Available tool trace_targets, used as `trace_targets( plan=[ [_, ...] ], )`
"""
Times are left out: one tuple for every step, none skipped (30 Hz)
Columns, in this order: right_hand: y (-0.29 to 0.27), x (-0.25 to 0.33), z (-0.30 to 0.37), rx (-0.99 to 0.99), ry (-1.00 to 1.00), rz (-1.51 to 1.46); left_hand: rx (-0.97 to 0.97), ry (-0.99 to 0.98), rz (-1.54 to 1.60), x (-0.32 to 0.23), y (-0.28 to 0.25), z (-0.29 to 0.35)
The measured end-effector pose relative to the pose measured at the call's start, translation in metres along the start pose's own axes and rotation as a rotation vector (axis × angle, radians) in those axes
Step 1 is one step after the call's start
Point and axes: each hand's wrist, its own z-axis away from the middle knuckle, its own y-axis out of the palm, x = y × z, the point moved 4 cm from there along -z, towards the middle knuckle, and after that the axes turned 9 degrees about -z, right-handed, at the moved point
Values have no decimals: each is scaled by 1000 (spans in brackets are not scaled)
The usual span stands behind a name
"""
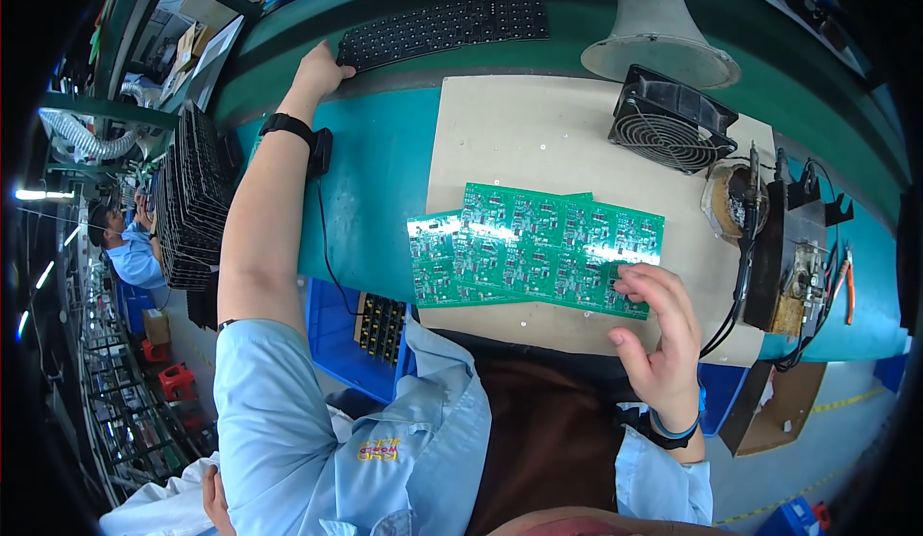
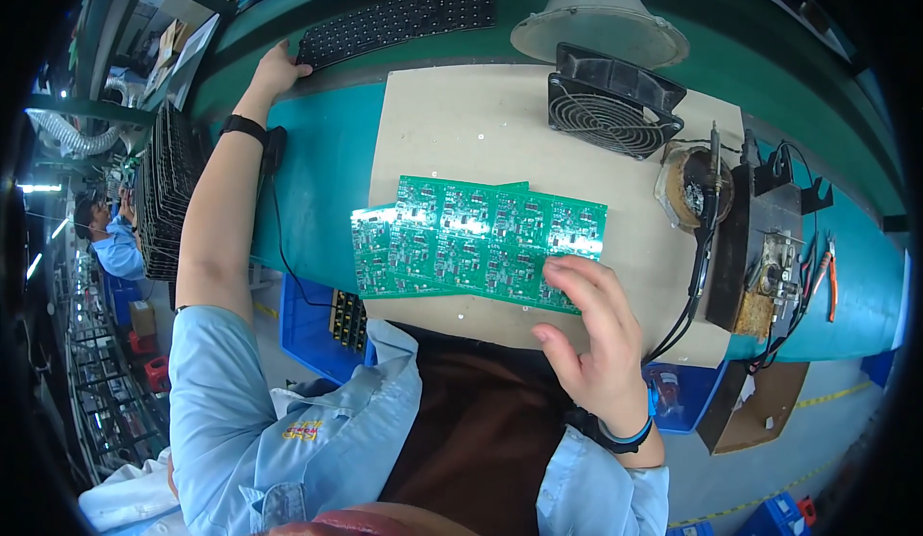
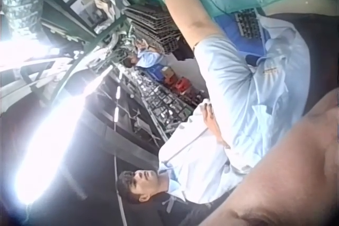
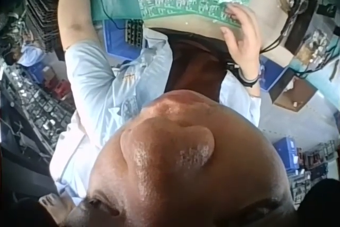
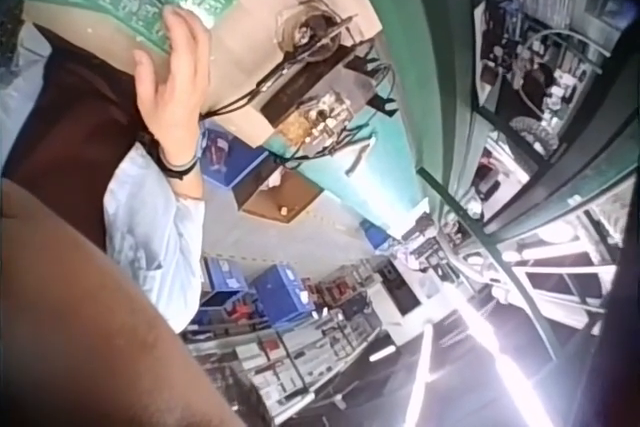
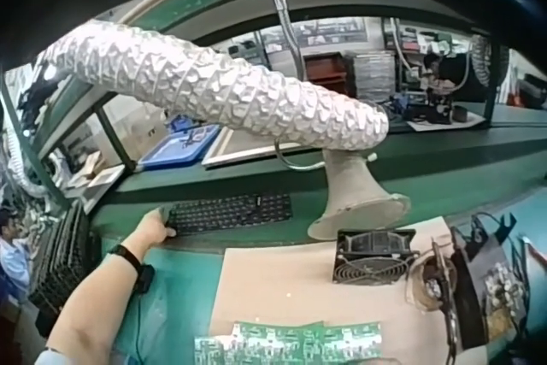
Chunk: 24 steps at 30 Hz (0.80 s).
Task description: The person takes a keyboard circuit board from another worker and places it into a blue bin. They then pull a length of wire from a spool of solder and feed it into a soldering machine before using a soldering iron on the device.
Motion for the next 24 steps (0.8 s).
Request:
trace_targets(
  plan=[
    [-1,0,1,1,1,3,4,10,-38,-5,-1,3],
    [-1,0,1,-1,-5,4,9,21,-77,-7,0,5],
    [-1,0,2,-2,-11,7,14,33,-114,-10,1,7],
    [-2,0,2,-4,-15,12,18,36,-108,-12,2,7],
    [-2,0,1,-3,-7,19,-22,68,-151,-10,4,3],
    [-1,-1,1,-4,-35,33,-58,101,-196,-6,9,2],
    [0,-2,0,-4,-63,49,-93,134,-238,-2,13,1],
    [-1,0,3,-1,-77,69,-66,141,-225,2,19,2],
    [-2,0,5,-1,-51,81,-73,169,-252,2,14,-3],
    [-4,1,7,-11,-59,133,-83,191,-281,2,13,-1],
    [-6,2,4,-20,-72,188,-68,197,-268,0,19,1],
    [-8,3,-1,-30,-95,243,-86,189,-264,0,21,2],
    [-8,3,-6,-26,-91,252,-105,177,-260,2,21,4],
    [-6,1,-11,2,-74,371,-123,166,-258,3,20,7],
    [-4,1,-13,27,-53,493,-116,172,-248,-6,17,18],
    [-2,0,-15,30,-44,502,-179,233,-199,-16,12,31],
    [2,-1,-19,69,-55,558,-244,291,-149,-31,3,49],
    [7,-1,-23,111,-69,611,-309,343,-101,-43,-5,70],
    [12,-2,-27,135,-79,638,-343,446,-14,-55,-12,97],
    [16,-2,-32,161,-90,665,-377,548,72,-67,-19,129],
    [23,-2,-37,193,-93,676,-290,589,162,-74,-21,161],
    [27,-2,-41,216,-88,692,-202,642,257,-87,-22,191],
    [31,-3,-44,243,-84,705,-197,639,261,-95,-28,222],
    [32,-3,-47,254,-86,704,-110,667,300,-101,-33,255]
  ],
)
